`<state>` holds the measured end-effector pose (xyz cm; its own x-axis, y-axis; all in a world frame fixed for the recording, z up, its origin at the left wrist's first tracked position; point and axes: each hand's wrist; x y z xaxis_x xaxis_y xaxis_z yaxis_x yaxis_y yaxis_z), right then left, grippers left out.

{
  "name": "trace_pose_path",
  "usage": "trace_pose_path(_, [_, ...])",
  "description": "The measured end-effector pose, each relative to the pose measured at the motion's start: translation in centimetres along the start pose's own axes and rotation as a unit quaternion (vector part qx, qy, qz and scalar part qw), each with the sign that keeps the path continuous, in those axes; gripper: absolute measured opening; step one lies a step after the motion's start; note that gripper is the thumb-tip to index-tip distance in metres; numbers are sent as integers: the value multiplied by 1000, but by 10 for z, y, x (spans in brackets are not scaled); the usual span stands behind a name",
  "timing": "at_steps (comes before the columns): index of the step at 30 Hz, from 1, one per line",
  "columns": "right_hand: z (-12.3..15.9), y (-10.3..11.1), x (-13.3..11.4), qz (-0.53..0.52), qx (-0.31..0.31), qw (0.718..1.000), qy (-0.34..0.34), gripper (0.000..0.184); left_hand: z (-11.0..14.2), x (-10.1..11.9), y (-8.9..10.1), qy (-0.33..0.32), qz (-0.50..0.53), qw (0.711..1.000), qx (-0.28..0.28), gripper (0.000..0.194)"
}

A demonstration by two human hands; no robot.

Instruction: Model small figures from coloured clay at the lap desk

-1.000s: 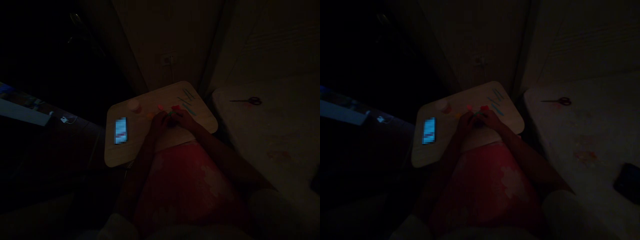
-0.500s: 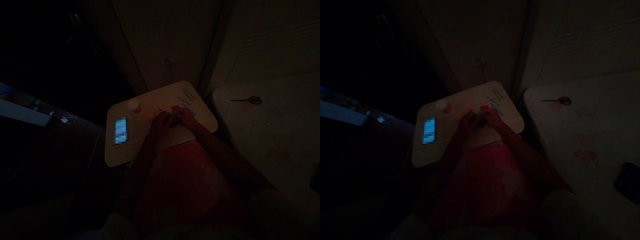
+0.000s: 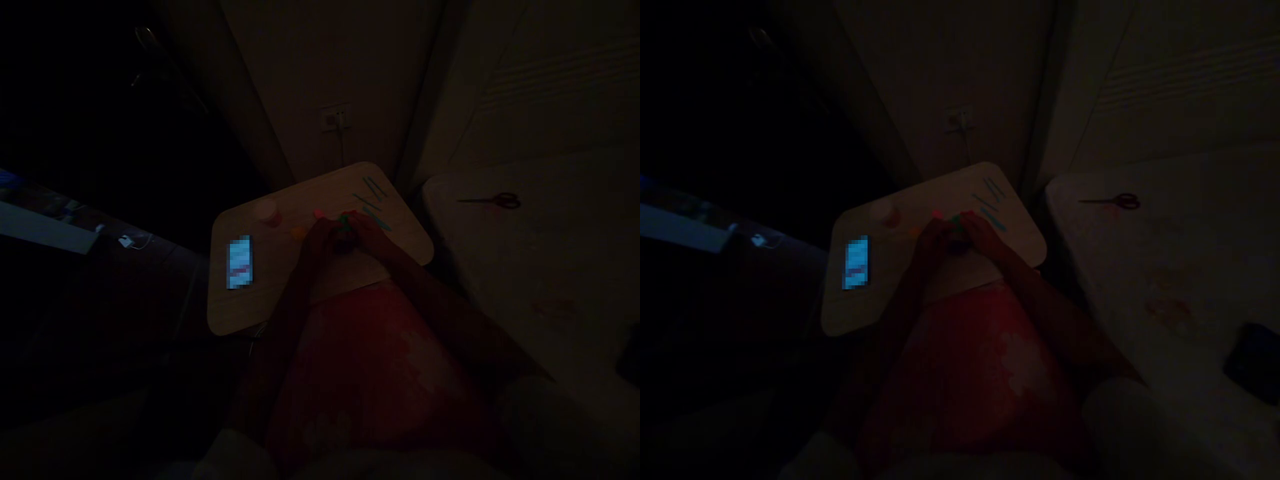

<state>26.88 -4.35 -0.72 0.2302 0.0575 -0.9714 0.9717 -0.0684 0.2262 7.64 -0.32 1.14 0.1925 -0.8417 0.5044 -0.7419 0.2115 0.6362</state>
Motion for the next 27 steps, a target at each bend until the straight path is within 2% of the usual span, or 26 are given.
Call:
trace_pose_path(3, [0, 0, -2, -2, 17, 1000, -6, 69, 0, 0, 0, 17, -5, 1000, -4, 27])
trace_pose_path(5, [0, 0, -5, 18, 1, 1000, 4, 66, 0, -1, 1, 21, -2, 1000, -3, 23])
trace_pose_path(9, [2, -2, -9, 17, 14, 999, 32, 48, 0, -3, 1, 14, 11, 1000, 12, 17])
trace_pose_path(13, [1, -5, -3, -28, 40, 999, 20, 37, -1, -1, 1, 27, 10, 1000, -3, 11])
trace_pose_path(18, [-1, -6, 4, -116, 40, 992, -23, 40, 1, -3, -3, 19, 44, 999, 10, 13])
trace_pose_path(23, [2, -2, 1, -91, 34, 995, -7, 36, 3, -8, -5, -3, 51, 998, 32, 13])
trace_pose_path(27, [6, 0, -3, -59, 20, 998, 26, 43, 4, -9, -6, -12, 50, 996, 70, 13])
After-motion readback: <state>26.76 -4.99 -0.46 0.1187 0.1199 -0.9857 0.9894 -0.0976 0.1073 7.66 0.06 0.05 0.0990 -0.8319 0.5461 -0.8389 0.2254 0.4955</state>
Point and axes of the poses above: each hand's wrist, its own z-axis away from the middle knuckle, its own y-axis out of the back of the hand, x = y × z, and after that the axes turned 11 degrees about -y, right-handed
